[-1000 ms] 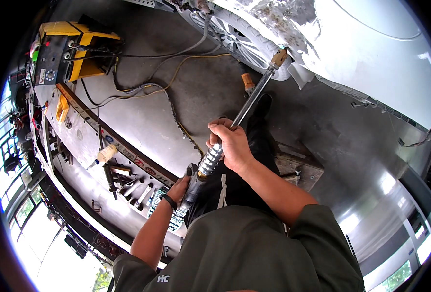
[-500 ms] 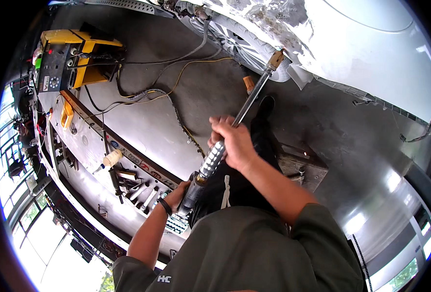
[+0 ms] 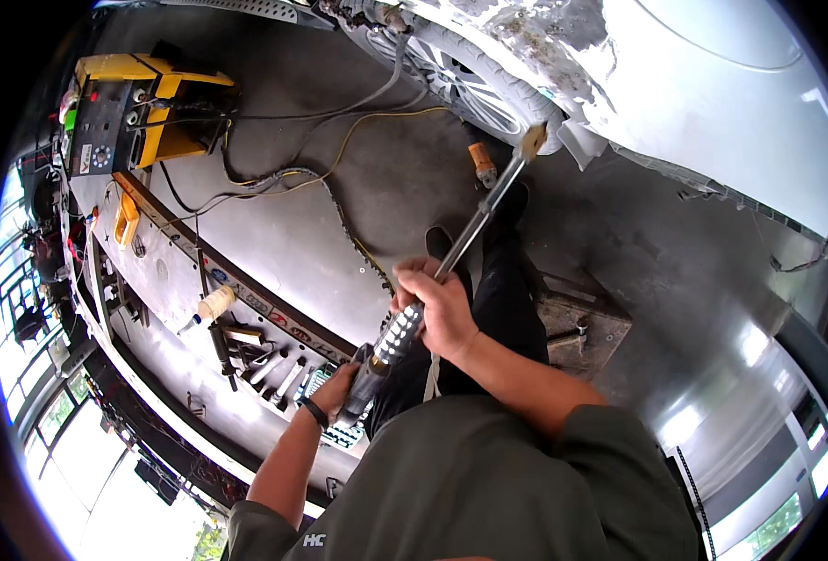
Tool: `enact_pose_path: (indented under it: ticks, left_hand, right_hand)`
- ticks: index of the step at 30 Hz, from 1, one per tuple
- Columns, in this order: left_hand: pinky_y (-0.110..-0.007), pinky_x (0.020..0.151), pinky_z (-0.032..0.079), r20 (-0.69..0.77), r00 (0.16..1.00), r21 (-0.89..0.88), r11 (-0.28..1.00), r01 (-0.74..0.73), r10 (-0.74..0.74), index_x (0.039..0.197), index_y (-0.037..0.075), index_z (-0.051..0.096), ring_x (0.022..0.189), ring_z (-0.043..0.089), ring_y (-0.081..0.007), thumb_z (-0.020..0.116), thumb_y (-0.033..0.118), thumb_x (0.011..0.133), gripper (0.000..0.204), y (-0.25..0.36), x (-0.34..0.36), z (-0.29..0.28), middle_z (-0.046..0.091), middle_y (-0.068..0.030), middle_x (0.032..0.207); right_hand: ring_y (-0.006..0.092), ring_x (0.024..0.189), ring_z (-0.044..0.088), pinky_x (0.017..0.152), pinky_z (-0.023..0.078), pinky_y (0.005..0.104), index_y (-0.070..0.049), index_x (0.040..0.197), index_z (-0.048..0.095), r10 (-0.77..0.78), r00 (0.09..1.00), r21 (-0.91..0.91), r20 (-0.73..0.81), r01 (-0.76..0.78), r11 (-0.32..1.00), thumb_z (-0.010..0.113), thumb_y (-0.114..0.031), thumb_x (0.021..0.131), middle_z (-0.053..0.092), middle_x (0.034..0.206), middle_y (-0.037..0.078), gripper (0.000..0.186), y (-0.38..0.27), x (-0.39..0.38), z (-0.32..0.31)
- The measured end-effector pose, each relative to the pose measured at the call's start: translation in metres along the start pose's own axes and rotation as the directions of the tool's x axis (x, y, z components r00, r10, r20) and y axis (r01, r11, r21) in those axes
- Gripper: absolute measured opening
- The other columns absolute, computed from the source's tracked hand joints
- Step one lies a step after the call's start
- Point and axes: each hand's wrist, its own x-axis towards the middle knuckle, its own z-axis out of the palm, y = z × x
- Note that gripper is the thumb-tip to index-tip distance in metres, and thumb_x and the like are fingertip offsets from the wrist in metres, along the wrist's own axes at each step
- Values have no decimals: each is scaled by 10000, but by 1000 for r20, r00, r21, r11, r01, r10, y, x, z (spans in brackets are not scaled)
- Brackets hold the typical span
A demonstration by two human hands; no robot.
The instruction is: The person picks up a slide hammer dent puller and repeatedly welds and pulls the damaged rear fender of a car to repair the dented metal.
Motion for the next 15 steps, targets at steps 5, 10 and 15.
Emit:
enact_pose_path:
  ticks: [5, 10, 15]
  left_hand:
    - [-318, 882, 526, -68, 996, 33, 998, -49, 51, 1311, 29, 566, 984, 648, -192, 340, 309, 1061, 437, -24, 21, -18, 660, -121, 1145]
    - [-303, 670, 531, -57, 900, 297, 868, -398, 432, 1290, 67, 589, 819, 637, -150, 380, 400, 1052, 460, -50, 76, -36, 659, -77, 1008]
    - [-339, 837, 491, 16, 874, 413, 793, -448, 486, 1320, 58, 562, 992, 605, -245, 407, 266, 1015, 401, -46, 85, -41, 626, -144, 1132]
  right_hand:
    - [160, 588, 554, 658, 515, 334, -9, 983, 623, 88, 992, -37, -93, -91, 995, 644, -115, 905, 545, 643, 41, 133, 3, 0, 1]
    - [144, 574, 525, 635, 500, 327, -36, 934, 631, 37, 998, -77, -55, -41, 996, 653, -103, 904, 545, 657, 30, 77, -30, 17, 7]
    - [129, 591, 535, 659, 505, 324, -42, 929, 636, 40, 999, -97, -37, -44, 994, 652, -112, 906, 554, 661, 25, 75, -38, 19, 5]
